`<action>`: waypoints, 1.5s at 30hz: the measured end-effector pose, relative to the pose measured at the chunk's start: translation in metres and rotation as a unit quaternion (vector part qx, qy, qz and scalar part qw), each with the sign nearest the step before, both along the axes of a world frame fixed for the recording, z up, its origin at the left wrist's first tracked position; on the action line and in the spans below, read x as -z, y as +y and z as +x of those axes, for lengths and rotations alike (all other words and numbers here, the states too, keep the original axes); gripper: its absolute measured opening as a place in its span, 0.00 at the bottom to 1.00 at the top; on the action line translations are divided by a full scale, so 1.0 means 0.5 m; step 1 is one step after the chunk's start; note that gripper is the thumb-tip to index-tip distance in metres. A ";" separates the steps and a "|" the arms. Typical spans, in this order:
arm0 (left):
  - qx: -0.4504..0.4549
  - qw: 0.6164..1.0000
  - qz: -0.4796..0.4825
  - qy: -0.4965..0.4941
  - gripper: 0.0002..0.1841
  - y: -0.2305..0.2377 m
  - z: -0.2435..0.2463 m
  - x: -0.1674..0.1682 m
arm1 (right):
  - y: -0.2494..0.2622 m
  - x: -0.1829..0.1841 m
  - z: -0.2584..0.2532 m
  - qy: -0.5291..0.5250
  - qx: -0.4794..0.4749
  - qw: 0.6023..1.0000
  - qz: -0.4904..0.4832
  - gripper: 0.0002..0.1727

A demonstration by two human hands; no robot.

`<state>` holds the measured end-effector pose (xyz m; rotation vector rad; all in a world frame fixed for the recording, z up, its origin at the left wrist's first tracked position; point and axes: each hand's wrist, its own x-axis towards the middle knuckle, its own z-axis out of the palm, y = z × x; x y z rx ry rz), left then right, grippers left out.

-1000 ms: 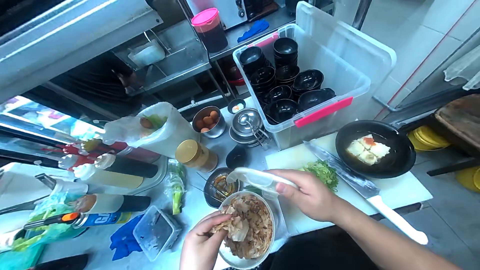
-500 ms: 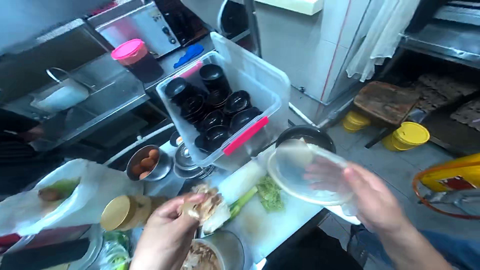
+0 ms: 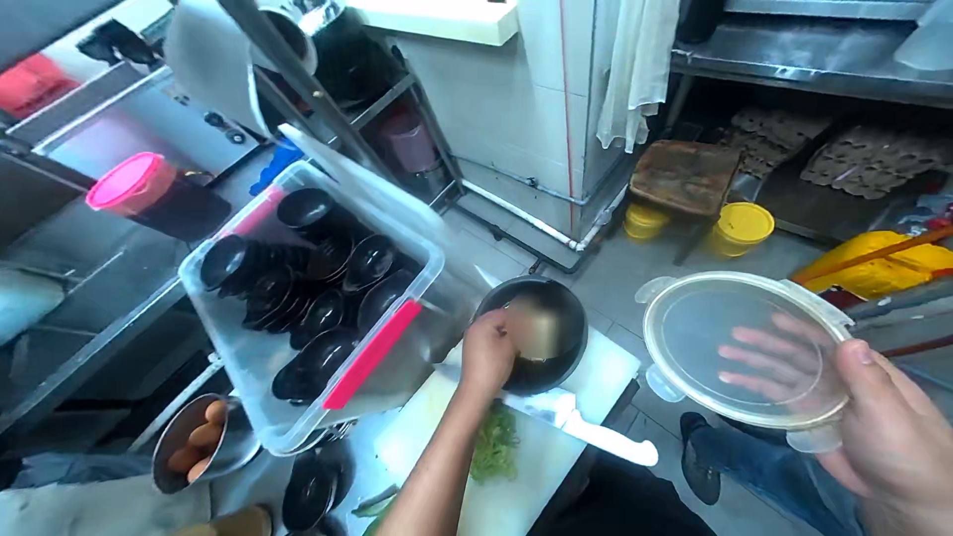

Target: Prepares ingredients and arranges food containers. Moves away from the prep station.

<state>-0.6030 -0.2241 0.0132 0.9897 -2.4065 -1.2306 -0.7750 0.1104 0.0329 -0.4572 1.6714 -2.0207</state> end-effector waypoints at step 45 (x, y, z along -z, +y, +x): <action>0.090 0.946 -0.279 -0.137 0.18 0.021 0.009 0.030 | -0.029 0.025 -0.058 0.017 -0.041 0.999 -0.010 0.36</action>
